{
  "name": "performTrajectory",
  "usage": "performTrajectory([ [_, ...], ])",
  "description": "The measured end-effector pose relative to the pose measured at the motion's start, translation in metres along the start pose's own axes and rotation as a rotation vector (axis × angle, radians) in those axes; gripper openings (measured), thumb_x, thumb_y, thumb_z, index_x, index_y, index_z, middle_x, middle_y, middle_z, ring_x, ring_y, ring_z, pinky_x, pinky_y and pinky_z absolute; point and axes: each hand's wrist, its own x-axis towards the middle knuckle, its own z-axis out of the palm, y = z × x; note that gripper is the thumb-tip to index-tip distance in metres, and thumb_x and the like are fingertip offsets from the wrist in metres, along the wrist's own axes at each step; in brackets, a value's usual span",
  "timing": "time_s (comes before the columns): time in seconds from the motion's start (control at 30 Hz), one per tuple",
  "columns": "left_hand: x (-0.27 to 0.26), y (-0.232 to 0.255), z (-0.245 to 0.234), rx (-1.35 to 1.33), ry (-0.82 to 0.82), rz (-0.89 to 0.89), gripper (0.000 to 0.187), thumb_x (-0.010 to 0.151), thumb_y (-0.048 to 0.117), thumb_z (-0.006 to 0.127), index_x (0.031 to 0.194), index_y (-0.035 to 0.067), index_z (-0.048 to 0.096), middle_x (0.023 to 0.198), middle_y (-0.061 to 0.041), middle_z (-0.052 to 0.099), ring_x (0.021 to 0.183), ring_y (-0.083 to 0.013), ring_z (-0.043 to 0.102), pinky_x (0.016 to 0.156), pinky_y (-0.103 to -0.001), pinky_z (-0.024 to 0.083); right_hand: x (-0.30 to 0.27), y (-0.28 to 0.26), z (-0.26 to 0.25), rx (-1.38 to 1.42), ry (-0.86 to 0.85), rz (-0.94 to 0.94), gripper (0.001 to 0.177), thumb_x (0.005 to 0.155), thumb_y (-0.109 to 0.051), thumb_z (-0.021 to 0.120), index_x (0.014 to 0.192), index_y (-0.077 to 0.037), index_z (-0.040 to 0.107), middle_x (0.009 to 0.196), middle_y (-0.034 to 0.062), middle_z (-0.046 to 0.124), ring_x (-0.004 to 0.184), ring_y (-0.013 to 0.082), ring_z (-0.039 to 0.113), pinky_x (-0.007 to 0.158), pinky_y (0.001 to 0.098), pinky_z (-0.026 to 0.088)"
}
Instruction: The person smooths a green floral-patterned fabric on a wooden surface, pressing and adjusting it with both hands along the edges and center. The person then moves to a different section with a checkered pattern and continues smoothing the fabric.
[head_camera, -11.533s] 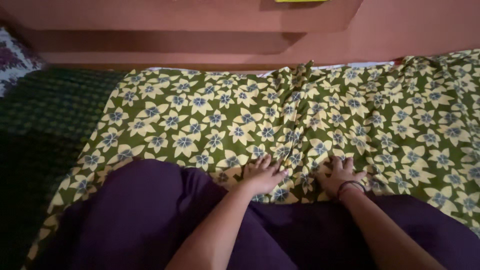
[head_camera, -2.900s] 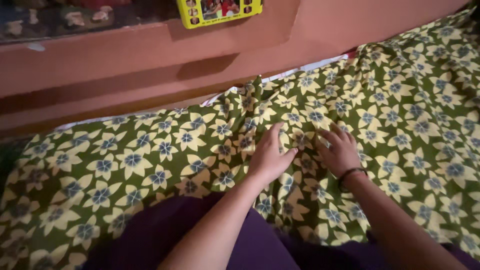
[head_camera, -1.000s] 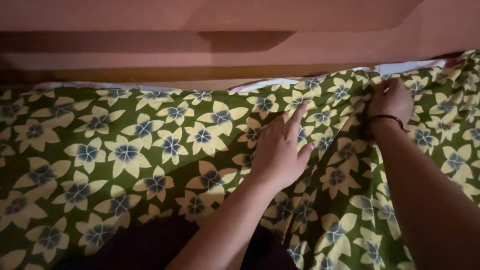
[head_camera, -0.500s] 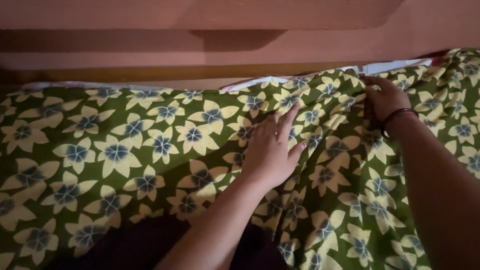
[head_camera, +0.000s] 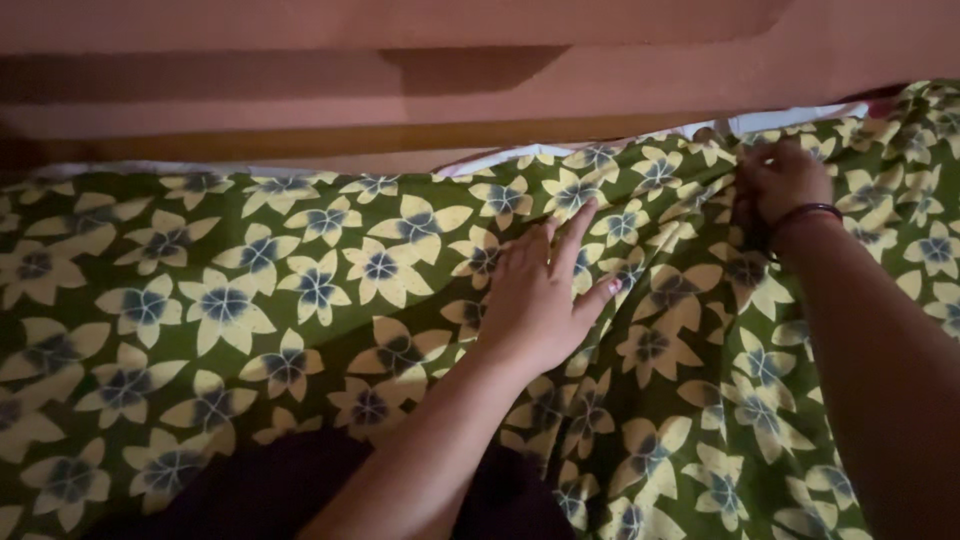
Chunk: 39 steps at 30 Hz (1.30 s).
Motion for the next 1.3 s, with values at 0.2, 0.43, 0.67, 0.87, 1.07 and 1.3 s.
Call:
performTrajectory([
  [0.2, -0.001, -0.002, 0.001, -0.087, 0.102, 0.028, 0.091, 0.097, 0.047, 0.061, 0.163, 0.024, 0.002, 0.156, -0.025, 0.037, 0.144, -0.0399, 0.038, 0.119, -0.055, 0.025, 0.062, 0.061, -0.031, -0.134, 0.658, -0.244, 0.011, 0.094, -0.014, 0.076, 0.101, -0.007, 0.073, 0.094, 0.0149, 0.073, 0.078, 0.0247, 0.072, 0.062, 0.0372, 0.056],
  [0.43, 0.001, -0.001, 0.001, -0.027, 0.055, 0.018, 0.091, 0.099, 0.048, 0.062, 0.163, 0.024, 0.003, 0.155, -0.027, 0.036, 0.144, -0.0424, 0.036, 0.118, -0.055, 0.025, 0.046, 0.061, -0.036, -0.455, 0.675, 0.098, 0.015, 0.103, -0.016, 0.061, 0.113, -0.007, 0.068, 0.105, 0.0189, 0.072, 0.092, 0.0330, 0.071, 0.076, 0.0453, 0.057],
  [0.67, -0.003, -0.003, 0.007, -0.023, 0.087, 0.034, 0.088, 0.098, 0.050, 0.059, 0.164, 0.023, 0.007, 0.156, -0.027, 0.036, 0.146, -0.0429, 0.036, 0.120, -0.054, 0.024, -0.023, -0.033, 0.028, -0.458, 0.427, 0.314, 0.065, 0.110, -0.042, 0.058, 0.152, -0.001, 0.031, 0.157, 0.0311, 0.035, 0.142, 0.0406, 0.043, 0.108, 0.0512, 0.050],
  [0.87, -0.001, 0.001, 0.005, 0.073, 0.000, -0.008, 0.083, 0.100, 0.051, 0.055, 0.163, 0.025, 0.008, 0.159, -0.030, 0.028, 0.147, -0.0444, 0.028, 0.121, -0.052, 0.018, -0.131, -0.074, 0.107, -0.841, 0.152, -0.184, 0.073, 0.101, -0.064, 0.041, 0.159, -0.019, 0.033, 0.169, 0.0138, 0.020, 0.156, 0.0387, 0.013, 0.122, 0.0635, 0.010],
  [1.07, -0.003, 0.011, -0.007, 0.033, -0.107, -0.068, 0.079, 0.100, 0.054, 0.049, 0.164, 0.026, 0.012, 0.164, -0.025, 0.020, 0.152, -0.0403, 0.019, 0.125, -0.048, 0.009, -0.138, -0.101, 0.106, -0.806, 0.082, -0.201, 0.068, 0.100, -0.063, 0.032, 0.157, -0.028, 0.036, 0.168, 0.0090, 0.018, 0.155, 0.0358, 0.009, 0.119, 0.0645, 0.007],
  [1.3, -0.009, 0.008, -0.003, 0.194, -0.260, -0.058, 0.070, 0.101, 0.062, 0.040, 0.157, 0.021, 0.035, 0.169, -0.023, 0.002, 0.156, -0.0387, 0.004, 0.125, -0.051, 0.001, -0.111, -0.094, 0.108, -0.817, 0.052, -0.151, 0.057, 0.102, -0.057, 0.032, 0.155, -0.037, 0.038, 0.171, 0.0040, 0.018, 0.156, 0.0356, 0.007, 0.119, 0.0699, 0.005],
])
